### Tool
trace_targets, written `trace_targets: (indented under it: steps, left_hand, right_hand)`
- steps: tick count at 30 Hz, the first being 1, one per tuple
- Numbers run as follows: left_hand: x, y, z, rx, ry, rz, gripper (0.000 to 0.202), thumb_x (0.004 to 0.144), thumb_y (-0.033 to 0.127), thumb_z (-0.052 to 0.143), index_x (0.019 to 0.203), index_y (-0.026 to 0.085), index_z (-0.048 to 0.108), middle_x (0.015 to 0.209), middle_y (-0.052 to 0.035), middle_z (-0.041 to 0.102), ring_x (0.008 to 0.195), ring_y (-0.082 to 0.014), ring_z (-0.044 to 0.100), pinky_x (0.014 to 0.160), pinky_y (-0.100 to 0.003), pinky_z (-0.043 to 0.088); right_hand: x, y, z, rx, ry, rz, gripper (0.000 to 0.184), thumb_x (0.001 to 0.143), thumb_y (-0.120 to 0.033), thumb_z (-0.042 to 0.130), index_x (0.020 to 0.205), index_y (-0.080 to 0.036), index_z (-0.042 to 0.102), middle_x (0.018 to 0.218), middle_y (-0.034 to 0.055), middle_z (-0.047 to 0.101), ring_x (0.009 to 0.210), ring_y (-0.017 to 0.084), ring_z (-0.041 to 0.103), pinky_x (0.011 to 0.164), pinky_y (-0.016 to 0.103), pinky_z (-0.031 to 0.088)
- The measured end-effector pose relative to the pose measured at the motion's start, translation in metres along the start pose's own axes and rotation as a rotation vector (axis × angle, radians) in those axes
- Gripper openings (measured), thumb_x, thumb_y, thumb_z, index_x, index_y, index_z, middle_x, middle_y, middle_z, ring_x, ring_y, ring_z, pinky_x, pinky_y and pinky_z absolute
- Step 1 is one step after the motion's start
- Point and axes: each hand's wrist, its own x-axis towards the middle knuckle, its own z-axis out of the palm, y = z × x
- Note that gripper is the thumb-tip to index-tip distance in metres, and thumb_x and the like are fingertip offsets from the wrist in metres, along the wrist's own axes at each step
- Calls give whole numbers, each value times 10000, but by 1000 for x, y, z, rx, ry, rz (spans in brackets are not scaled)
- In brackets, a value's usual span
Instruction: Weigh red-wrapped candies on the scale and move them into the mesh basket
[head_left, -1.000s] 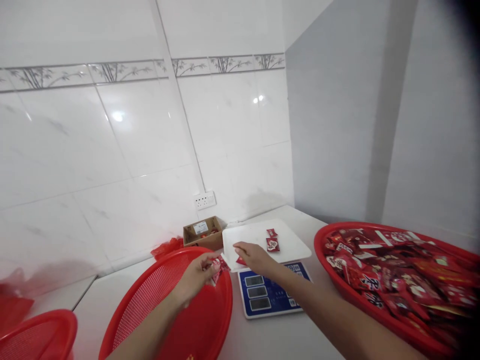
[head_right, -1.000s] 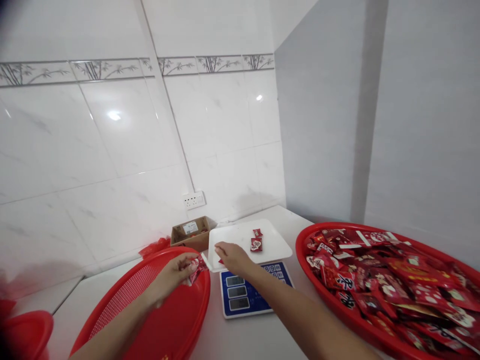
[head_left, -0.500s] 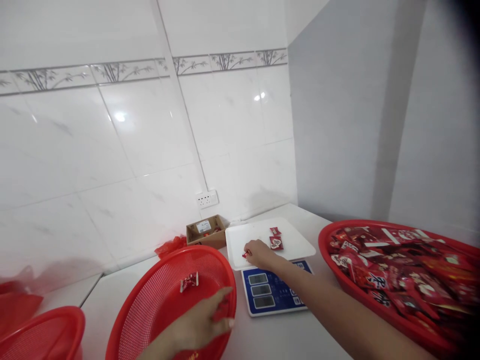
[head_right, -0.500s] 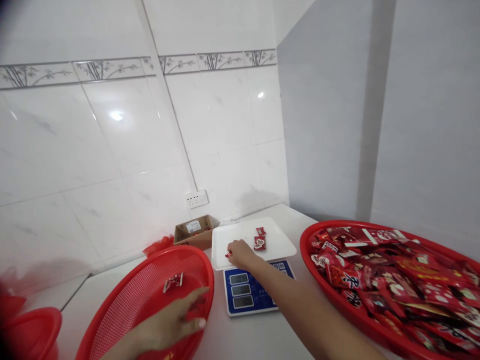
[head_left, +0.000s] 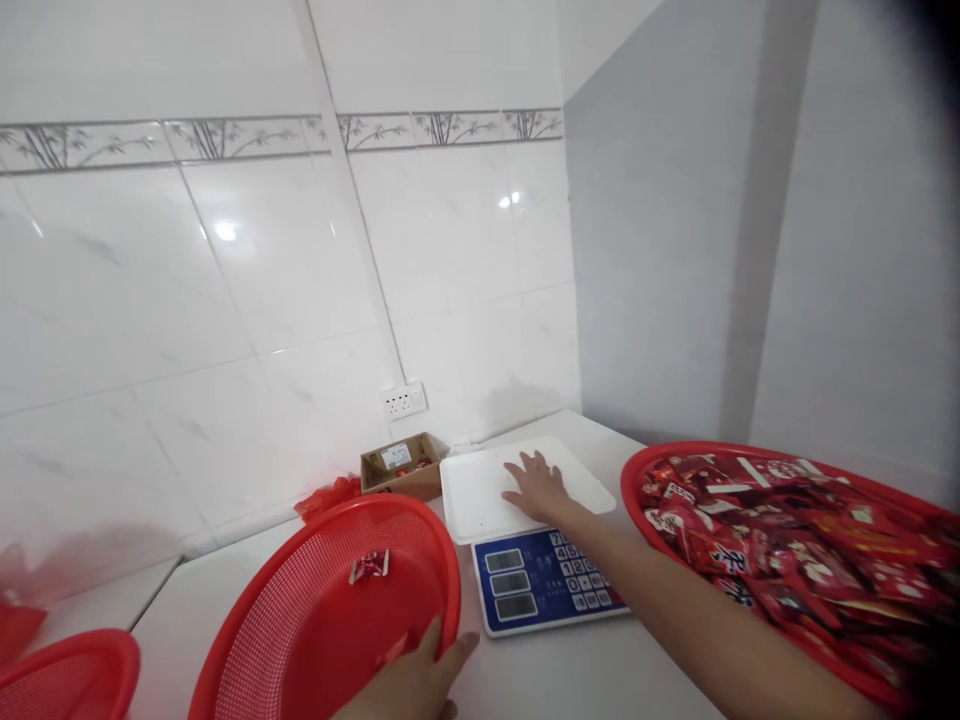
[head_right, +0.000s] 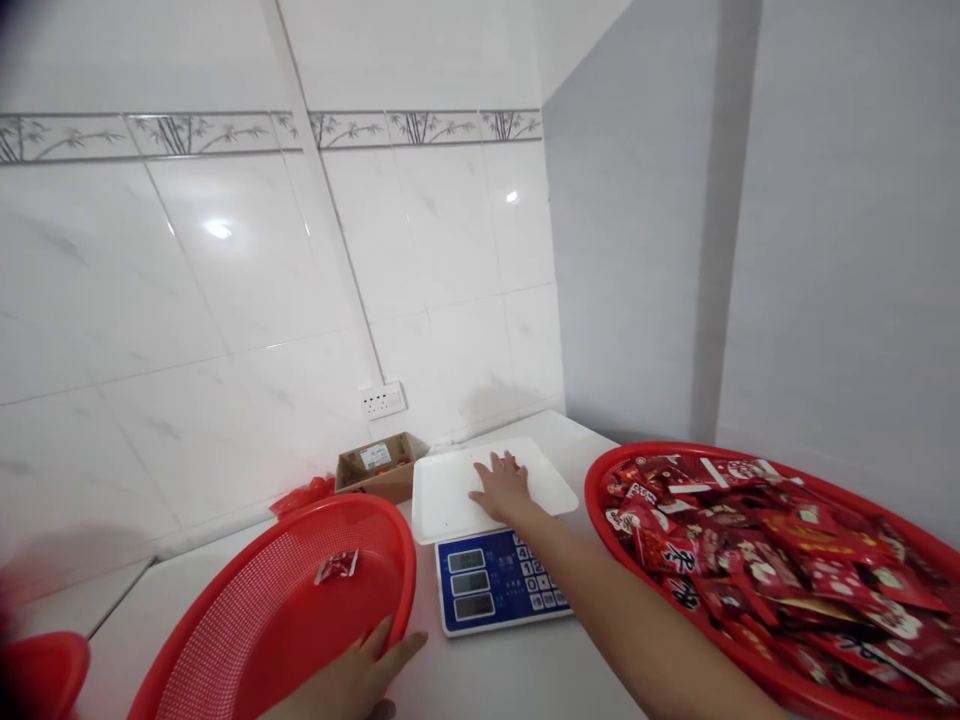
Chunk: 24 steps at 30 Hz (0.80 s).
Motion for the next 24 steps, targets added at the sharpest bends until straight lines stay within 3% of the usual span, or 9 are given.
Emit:
trace_targets:
  steps: [2, 5, 7, 10, 14, 18, 22, 24]
  left_hand:
    - [1, 1, 1, -10, 3, 2, 695, 717, 93, 466, 1334, 360, 286, 1420, -157, 302, 1057, -401, 536, 808, -576, 437]
    - [0, 6, -3, -56, -32, -20, 634, 745, 140, 461, 1322, 362, 318, 1420, -163, 297, 1032, -407, 552, 797, -591, 434]
    - [0, 9, -6, -50, -56, -58, 586, 761, 198, 468, 1317, 340, 343, 1418, -188, 285, 1059, -443, 516, 817, -643, 385]
    - [1, 11, -6, -80, -69, -102, 558, 763, 232, 468, 1300, 349, 372, 1435, -170, 243, 1106, -478, 451, 823, -687, 338]
    - [-3, 14, -4, -96, -12, -100, 579, 743, 256, 507, 1303, 327, 374, 1433, -184, 239, 1122, -474, 443, 809, -677, 357]
    - [-6, 20, -5, -71, -6, -97, 641, 725, 217, 529, 1331, 280, 332, 1434, -216, 213, 1140, -457, 436, 827, -631, 383]
    - [1, 16, 5, -38, 63, -103, 768, 667, 12, 433, 1340, 341, 267, 1432, -189, 241, 1100, -425, 493, 809, -617, 409]
    - [6, 11, 12, -42, 92, -103, 835, 634, -27, 404, 1344, 370, 217, 1429, -170, 263, 1094, -411, 503, 792, -600, 432]
  right_hand:
    - [6, 21, 3, -30, -6, 84, 623, 742, -448, 541, 1298, -211, 393, 1454, 156, 209, 1316, 401, 58, 956, 646, 102]
    - [13, 36, 8, -41, -4, 135, 638, 759, -498, 483, 1316, -209, 365, 1441, 172, 227, 1300, 420, 115, 933, 650, 146]
    - [15, 37, 8, -36, 10, 110, 546, 789, -451, 452, 1272, -198, 425, 1383, 173, 335, 1271, 400, 223, 933, 619, 189]
    - [15, 35, 6, -10, 47, 14, 371, 814, -341, 440, 1135, -186, 542, 1202, 144, 512, 1156, 304, 413, 936, 471, 285]
    - [12, 27, 3, 79, 92, -58, 267, 784, -202, 471, 1028, -171, 575, 1066, 126, 560, 982, 234, 528, 841, 343, 368]
    - [10, -7, 3, 252, 110, -72, 282, 794, -198, 452, 1054, -141, 547, 1017, 122, 586, 887, 207, 572, 793, 329, 408]
    - [-3, -68, 2, 463, 38, -194, 415, 852, -411, 388, 1211, -214, 458, 1070, 59, 613, 842, 152, 605, 744, 282, 465]
    - [-17, -95, -3, 557, -51, -300, 516, 840, -488, 382, 1296, -247, 379, 1154, 53, 591, 943, 158, 593, 792, 288, 468]
